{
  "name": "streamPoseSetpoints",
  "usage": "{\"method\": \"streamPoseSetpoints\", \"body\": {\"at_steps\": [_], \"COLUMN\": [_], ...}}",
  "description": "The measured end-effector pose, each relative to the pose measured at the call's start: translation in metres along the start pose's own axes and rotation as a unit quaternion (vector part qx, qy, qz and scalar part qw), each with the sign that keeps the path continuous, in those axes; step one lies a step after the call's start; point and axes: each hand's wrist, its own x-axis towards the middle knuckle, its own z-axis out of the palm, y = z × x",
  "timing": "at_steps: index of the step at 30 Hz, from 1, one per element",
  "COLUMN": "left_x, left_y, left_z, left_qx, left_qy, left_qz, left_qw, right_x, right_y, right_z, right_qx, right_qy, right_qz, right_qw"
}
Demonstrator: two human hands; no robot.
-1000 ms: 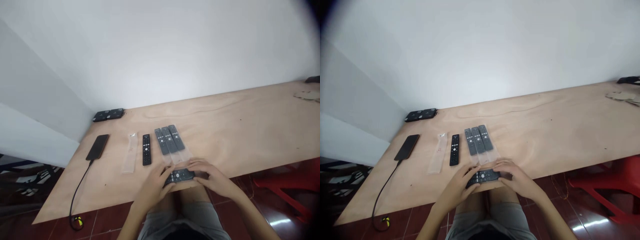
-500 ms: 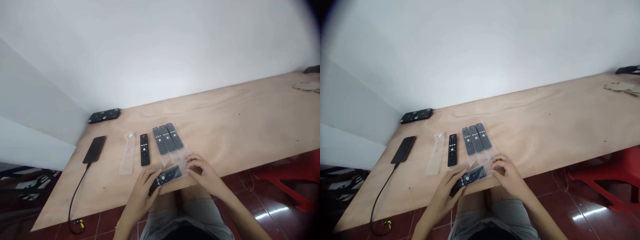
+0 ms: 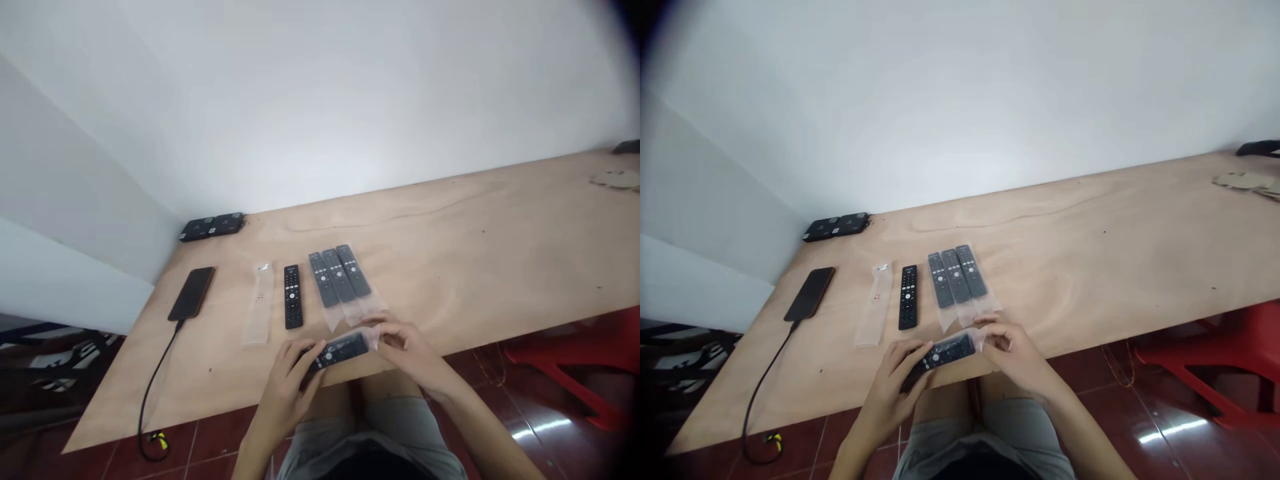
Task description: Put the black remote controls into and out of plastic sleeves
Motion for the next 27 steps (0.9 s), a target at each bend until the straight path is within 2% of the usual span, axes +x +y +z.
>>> {"method": "streamPoseSetpoints", "body": {"at_steps": [3,6,10,13,18,21,24,27], "left_x": [0.000,-0.001,-0.003,-0.006,-0.021,-0.033,-0.042,-0.049], "left_y": [0.001,0.002,0.000,-0.004,-0.013,-0.021,-0.030,-0.037], "left_z": [0.001,0.002,0.000,-0.004,-0.019,-0.032,-0.047,-0.063], "left_qx": [-0.006,-0.009,-0.008,-0.008,0.000,0.021,0.037,0.049], "left_qy": [-0.001,-0.006,-0.028,-0.040,-0.045,-0.038,0.008,0.064], "left_qz": [0.001,0.000,0.000,-0.010,-0.043,-0.066,-0.076,-0.072], "left_qw": [1.000,1.000,1.000,0.999,0.998,0.997,0.996,0.994], "right_x": [0.003,0.004,0.001,-0.005,-0.020,-0.030,-0.036,-0.038], "right_y": [0.002,0.001,-0.003,-0.001,0.017,0.023,0.024,0.024], "right_z": [0.007,0.011,0.009,-0.004,-0.041,-0.054,-0.047,-0.023], "right_qx": [0.002,-0.008,0.024,0.047,0.056,0.043,0.003,-0.048], "right_qy": [0.010,-0.013,-0.010,0.014,0.143,0.153,0.132,0.128], "right_qz": [-0.009,0.002,0.014,0.026,0.074,0.069,0.044,0.036], "right_qw": [1.000,1.000,1.000,0.998,0.985,0.985,0.990,0.990]}}
